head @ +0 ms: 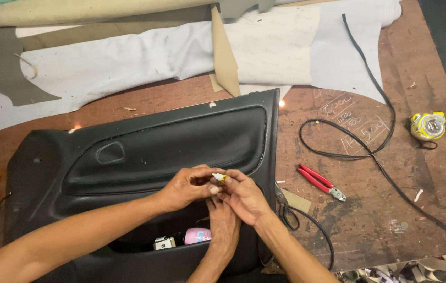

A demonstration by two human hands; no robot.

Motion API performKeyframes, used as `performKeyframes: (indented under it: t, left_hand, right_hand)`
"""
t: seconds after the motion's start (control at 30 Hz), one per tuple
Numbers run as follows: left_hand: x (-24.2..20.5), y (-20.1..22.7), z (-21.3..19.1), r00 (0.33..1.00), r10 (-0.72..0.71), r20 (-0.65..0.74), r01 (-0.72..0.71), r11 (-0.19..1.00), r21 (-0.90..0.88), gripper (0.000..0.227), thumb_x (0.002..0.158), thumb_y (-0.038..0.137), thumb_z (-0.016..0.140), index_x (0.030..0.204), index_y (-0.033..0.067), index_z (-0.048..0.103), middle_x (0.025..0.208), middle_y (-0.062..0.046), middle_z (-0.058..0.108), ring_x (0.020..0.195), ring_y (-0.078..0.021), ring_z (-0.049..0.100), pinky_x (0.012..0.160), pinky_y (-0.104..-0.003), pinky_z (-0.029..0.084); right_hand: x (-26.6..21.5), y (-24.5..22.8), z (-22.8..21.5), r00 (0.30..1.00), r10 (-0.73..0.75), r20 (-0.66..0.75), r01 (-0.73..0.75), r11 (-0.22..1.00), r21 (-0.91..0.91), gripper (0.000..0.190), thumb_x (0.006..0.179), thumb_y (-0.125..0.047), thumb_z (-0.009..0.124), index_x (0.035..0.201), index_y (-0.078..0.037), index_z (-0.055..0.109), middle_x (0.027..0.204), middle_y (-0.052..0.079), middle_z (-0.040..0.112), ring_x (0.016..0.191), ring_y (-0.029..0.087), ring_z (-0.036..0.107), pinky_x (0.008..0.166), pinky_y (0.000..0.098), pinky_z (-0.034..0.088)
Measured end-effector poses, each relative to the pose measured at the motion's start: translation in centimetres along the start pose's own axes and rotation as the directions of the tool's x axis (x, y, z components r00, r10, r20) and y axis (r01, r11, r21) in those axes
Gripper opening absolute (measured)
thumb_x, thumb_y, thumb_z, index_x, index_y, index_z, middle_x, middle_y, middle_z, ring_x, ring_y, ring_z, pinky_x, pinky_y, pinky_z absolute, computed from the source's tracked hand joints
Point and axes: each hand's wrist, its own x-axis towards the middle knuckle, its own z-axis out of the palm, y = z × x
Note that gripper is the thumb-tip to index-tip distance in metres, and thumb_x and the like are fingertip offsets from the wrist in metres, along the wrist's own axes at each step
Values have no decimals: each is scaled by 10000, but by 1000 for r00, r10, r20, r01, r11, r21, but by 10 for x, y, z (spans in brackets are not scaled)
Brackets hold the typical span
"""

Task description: The person applies glue and attaches a rubber trim to a car door panel using a small tube of adhesive and their hands.

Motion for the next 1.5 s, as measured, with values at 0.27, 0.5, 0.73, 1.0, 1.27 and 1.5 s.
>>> performKeyframes:
  t: [0.27, 0.5, 0.73, 1.0, 1.27, 1.5]
  left_hand:
    - [3, -1, -14, 996, 7, 85, -13, 997, 77, 640, 877, 280, 650, 1365, -107, 504, 1400, -348, 467, 1341, -530, 418, 1024, -548, 442]
    - [5, -8, -47, 997, 23, 78, -27, 999, 48, 701, 918, 229, 590, 1535, 25, 327, 1427, -410, 404, 1336, -608, 378, 963, -524, 493]
    - [5, -10, -53, 993, 42, 111, -46, 998, 32, 743, 892, 188, 611, 1553, 12, 320, 1435, -411, 400, 1338, -609, 381, 969, -513, 492]
    - [6, -12, -54, 989, 49, 136, -51, 999, 16, 779, 869, 177, 637, 1550, 13, 297, 1419, -430, 394, 1330, -616, 370, 967, -529, 489]
    - [6, -11, -51, 992, 44, 118, -47, 999, 27, 755, 878, 181, 625, 1544, 25, 306, 1422, -423, 396, 1327, -611, 372, 958, -530, 491]
    - [6, -10, -53, 996, 23, 82, -24, 1000, 9, 729, 878, 170, 616, 1533, 34, 327, 1425, -405, 410, 1333, -601, 379, 961, -528, 493]
  right_hand:
    - [5, 4, 8, 989, -75, 125, 80, 996, -38, 201, 949, -68, 715, 1128, 2, 657, 1037, 137, 726, 922, 207, 703, 872, 354, 570]
    - [-13, -37, -12, 884, -466, -46, 305, 647, -698, 295, 856, -106, 793, 1113, 25, 730, 965, 102, 770, 869, 143, 735, 798, 277, 597]
    - [-34, -35, -48, 781, -619, 87, 104, -8, -994, 285, 745, -91, 855, 1011, -23, 779, 893, 101, 744, 705, 171, 697, 643, 298, 564]
    - [-31, -33, -57, 760, -634, 142, 120, -78, -990, 270, 771, -116, 842, 1018, -31, 774, 880, 105, 745, 698, 169, 713, 639, 297, 578]
    - [-28, -44, -56, 789, -605, 106, 132, -1, -991, 283, 766, -102, 840, 1031, -35, 768, 882, 94, 748, 720, 177, 702, 663, 298, 573]
    - [-30, -44, -55, 805, -572, 157, 164, -39, -986, 220, 801, -83, 799, 1016, -40, 785, 877, 97, 746, 737, 163, 721, 648, 295, 576]
